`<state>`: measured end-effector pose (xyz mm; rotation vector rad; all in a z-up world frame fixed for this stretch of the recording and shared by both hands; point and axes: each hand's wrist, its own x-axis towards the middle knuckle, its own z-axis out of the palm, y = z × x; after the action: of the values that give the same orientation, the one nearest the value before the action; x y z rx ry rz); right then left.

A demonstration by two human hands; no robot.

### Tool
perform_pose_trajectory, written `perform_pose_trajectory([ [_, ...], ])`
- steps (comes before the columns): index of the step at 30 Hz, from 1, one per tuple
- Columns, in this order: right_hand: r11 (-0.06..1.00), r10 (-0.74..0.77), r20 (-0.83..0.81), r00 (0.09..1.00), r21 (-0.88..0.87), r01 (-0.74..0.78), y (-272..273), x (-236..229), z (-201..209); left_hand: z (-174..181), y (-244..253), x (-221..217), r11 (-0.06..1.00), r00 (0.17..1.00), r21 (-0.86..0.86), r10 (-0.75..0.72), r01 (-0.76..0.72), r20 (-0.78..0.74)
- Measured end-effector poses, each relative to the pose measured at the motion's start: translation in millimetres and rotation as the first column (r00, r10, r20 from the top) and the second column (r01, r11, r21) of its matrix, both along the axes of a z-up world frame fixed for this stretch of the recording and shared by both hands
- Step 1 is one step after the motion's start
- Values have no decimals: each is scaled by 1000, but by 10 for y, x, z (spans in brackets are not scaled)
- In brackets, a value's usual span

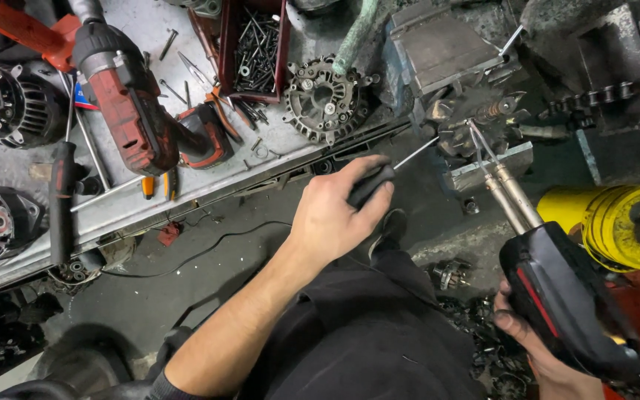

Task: The person uses a heat gun and a screwdriver to work on a mechanical part clamped in a vise. They heat the part, pry it with the screwdriver, and then remove it from the vise to place it on the workbench.

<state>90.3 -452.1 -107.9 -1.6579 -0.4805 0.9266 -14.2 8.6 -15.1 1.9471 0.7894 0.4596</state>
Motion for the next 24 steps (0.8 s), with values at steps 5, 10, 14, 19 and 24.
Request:
perform_pose_trajectory([
  [5,1000,-13,-1,1000,0,13,1275,546,122,38,20,29,1000,1000,-5,-16,16,8],
  [10,996,69,185,980,-72,-57,1262,696,-114,31,-8,34,1000,1000,-22,-2,2,-17],
  [14,994,107,196,975,-56,-98,1255,729,-152,24,-19,32,999,1000,-36,10,-10,-23],
  [19,996,76,107,991,44,-81,1322,690,-64,9,-20,12,1000,1000,-8,1,-1,-3],
  [24,961,83,17,996,264,-85,1508,664,181,6,-24,-5,1000,1000,-15,-2,2,-4],
])
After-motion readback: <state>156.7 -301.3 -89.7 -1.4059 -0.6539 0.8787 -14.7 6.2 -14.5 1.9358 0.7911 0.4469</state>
